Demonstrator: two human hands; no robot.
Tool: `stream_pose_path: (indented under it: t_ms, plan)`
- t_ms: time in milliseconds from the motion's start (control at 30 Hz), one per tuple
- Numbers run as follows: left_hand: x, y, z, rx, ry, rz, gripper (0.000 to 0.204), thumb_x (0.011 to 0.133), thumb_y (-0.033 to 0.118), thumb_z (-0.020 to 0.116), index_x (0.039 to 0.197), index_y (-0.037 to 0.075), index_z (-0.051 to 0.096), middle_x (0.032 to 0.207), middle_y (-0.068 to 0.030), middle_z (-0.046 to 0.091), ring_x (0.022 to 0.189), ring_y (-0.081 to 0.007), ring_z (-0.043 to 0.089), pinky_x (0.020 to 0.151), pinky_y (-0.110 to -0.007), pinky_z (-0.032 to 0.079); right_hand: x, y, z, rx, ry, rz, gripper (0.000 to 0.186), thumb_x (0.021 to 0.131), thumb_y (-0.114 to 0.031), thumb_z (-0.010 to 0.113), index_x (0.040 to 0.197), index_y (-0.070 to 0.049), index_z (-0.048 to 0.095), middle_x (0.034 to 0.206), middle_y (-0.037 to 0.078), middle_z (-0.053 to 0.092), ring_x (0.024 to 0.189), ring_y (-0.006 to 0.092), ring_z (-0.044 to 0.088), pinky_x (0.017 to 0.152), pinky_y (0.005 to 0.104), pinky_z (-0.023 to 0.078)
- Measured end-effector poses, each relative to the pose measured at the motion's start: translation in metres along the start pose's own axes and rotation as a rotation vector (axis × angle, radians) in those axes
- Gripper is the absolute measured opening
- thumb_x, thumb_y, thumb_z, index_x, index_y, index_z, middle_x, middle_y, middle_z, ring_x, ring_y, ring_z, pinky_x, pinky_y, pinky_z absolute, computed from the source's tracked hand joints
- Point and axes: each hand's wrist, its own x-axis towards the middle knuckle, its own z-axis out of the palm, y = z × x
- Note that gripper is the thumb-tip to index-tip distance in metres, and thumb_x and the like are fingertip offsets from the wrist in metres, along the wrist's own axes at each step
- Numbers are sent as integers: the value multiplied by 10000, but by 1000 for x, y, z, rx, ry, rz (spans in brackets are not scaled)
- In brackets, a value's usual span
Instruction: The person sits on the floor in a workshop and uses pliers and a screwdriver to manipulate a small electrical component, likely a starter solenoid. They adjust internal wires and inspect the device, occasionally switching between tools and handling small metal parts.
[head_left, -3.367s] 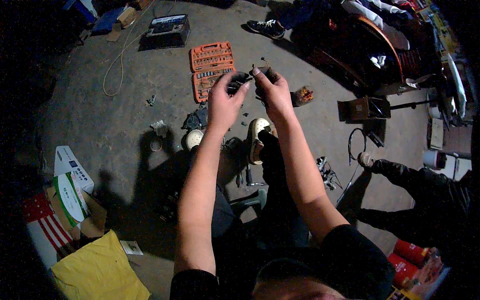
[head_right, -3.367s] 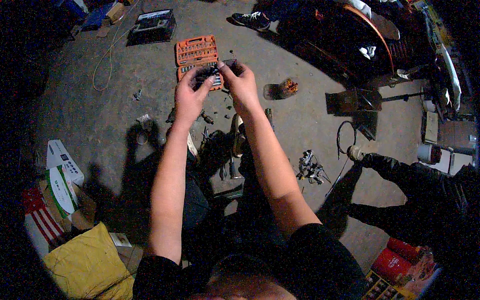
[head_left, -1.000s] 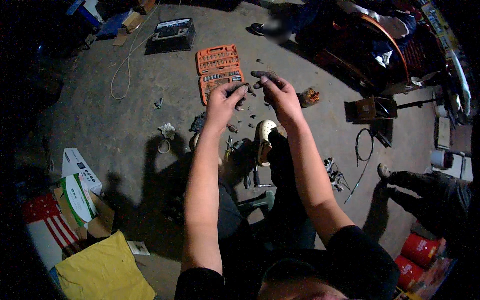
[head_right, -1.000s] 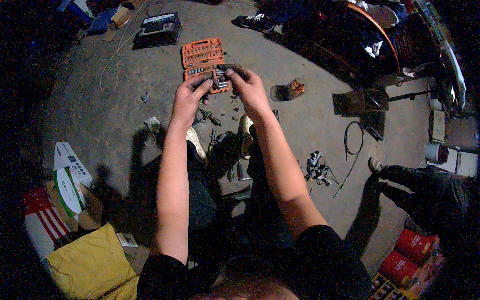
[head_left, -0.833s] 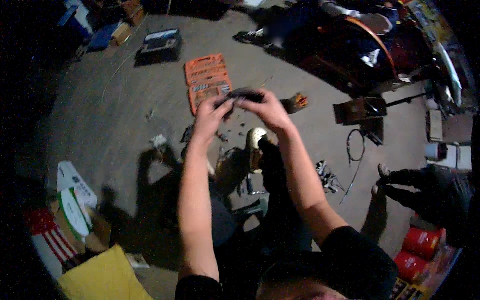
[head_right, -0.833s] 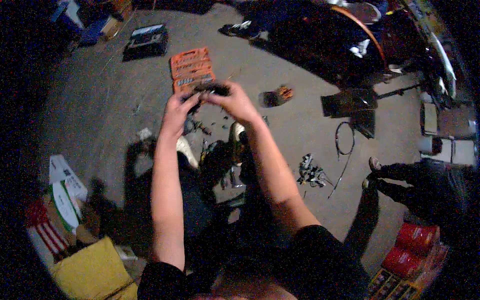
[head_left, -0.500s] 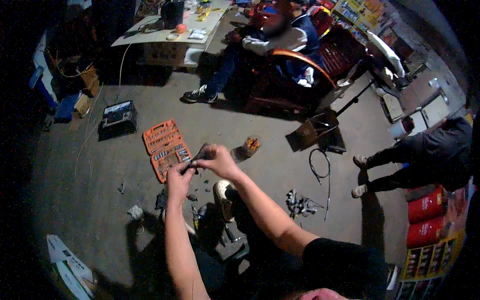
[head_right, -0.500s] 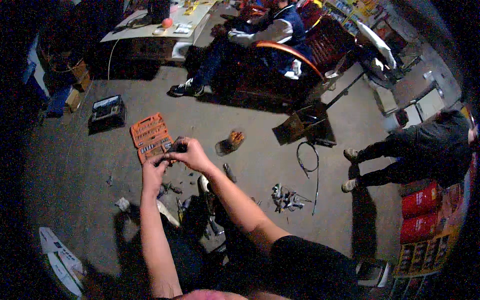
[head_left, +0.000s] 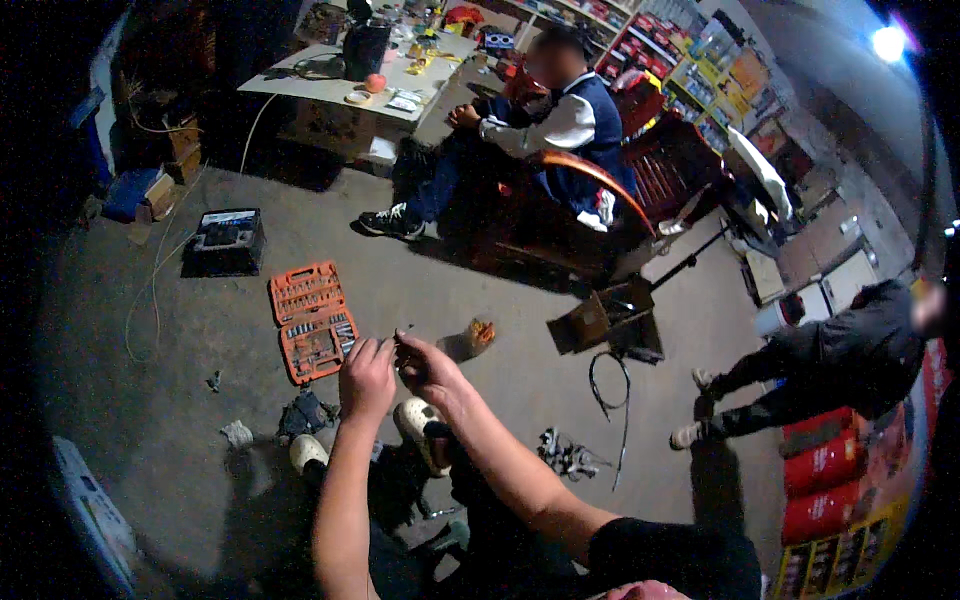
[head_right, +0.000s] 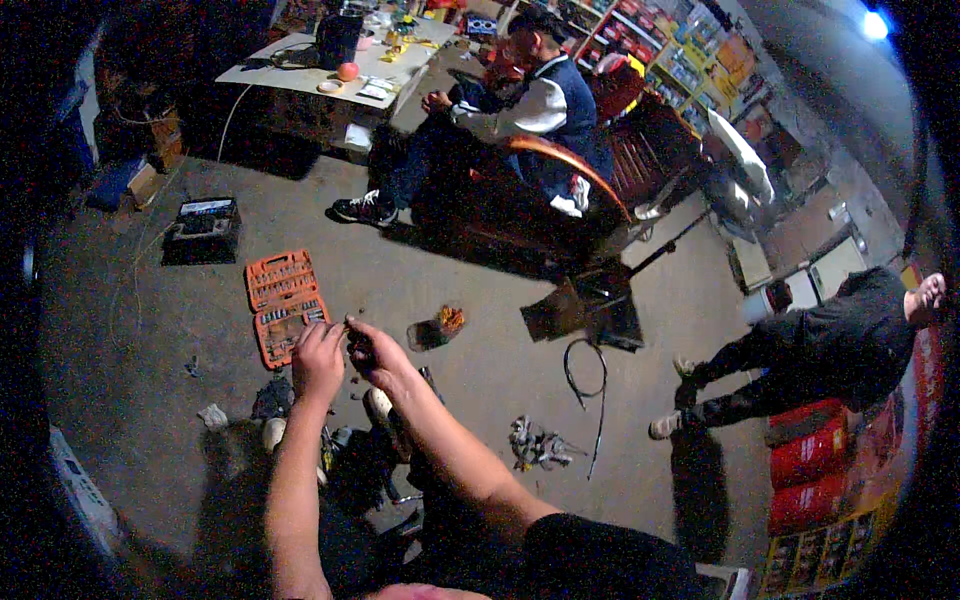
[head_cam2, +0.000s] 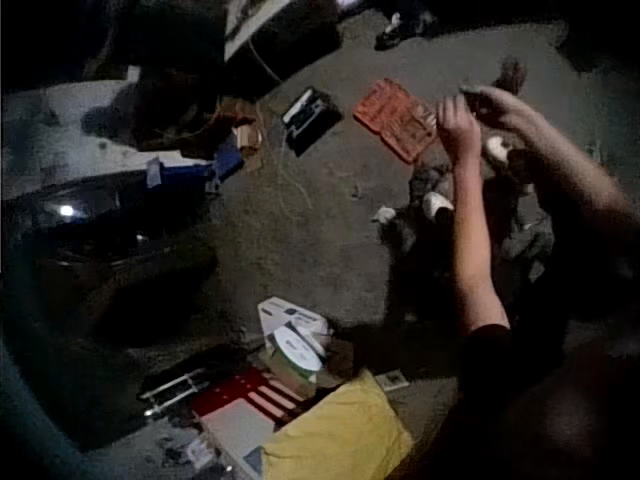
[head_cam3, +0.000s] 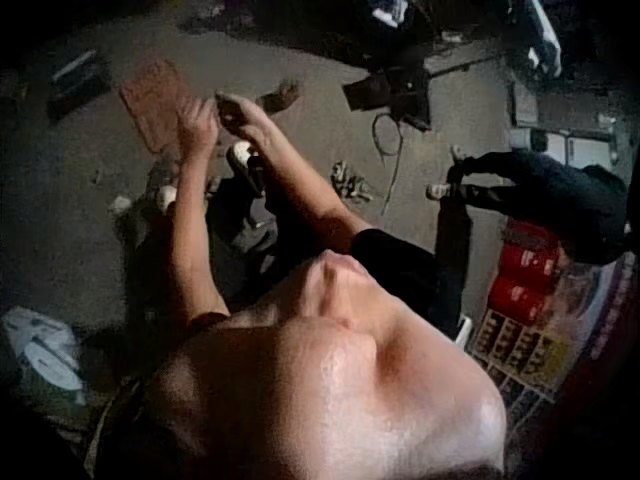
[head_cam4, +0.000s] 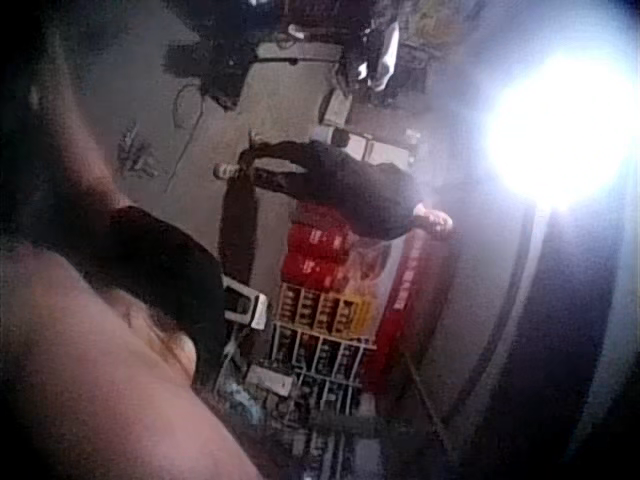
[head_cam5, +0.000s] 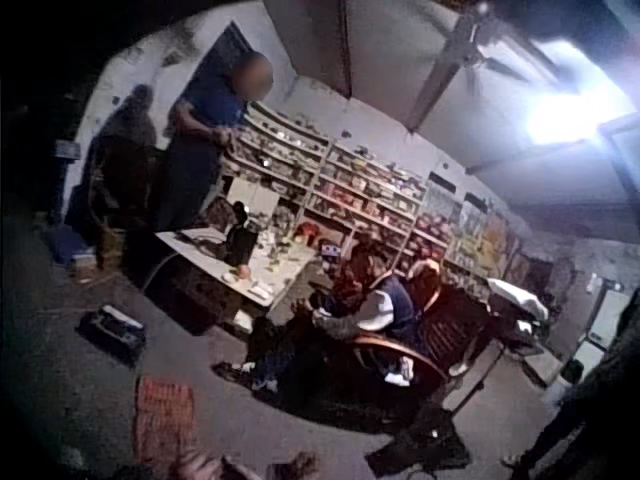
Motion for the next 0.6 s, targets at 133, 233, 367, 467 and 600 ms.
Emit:
stream_pose_path:
  t_ms: [133,233,367,467,600]
  plan:
    - [13,3,-1,-138,129,-268,136,763,43,575,883,8,630,832,-147,590,795,-330,561,703,-400,454,19,-12,-1,-33,-189,2,181,854,-276,611,775,-131,535,632,-47,494,492,60,424,420,185,326]
    - [17,-16,4,-242,262,-388,127,781,74,588,871,3,640,827,-158,612,773,-343,578,692,-399,457,7,-5,34,-151,-131,-126,176,865,-271,594,841,-102,549,679,-26,521,562,68,460,481,205,362]
    - [12,-39,17,-677,50,-703,244,835,162,630,949,-54,627,882,-70,653,772,-128,582,690,-271,481,4,7,37,-437,-68,-498,235,866,-275,589,930,-51,561,738,6,550,618,88,475,534,235,381]
    - [22,-18,-3,-821,79,-698,225,849,136,605,984,-43,625,880,-48,646,763,-102,574,698,-245,456,-3,-1,43,-460,-22,-562,263,855,-273,611,946,-32,558,759,5,551,630,83,458,543,233,374]
    - [21,-14,5,-880,97,-711,210,853,141,606,972,-30,636,842,-29,643,746,-84,564,694,-235,450,-14,-6,47,-630,88,-754,241,840,-194,641,974,-6,573,751,-11,554,619,62,451,541,209,364]
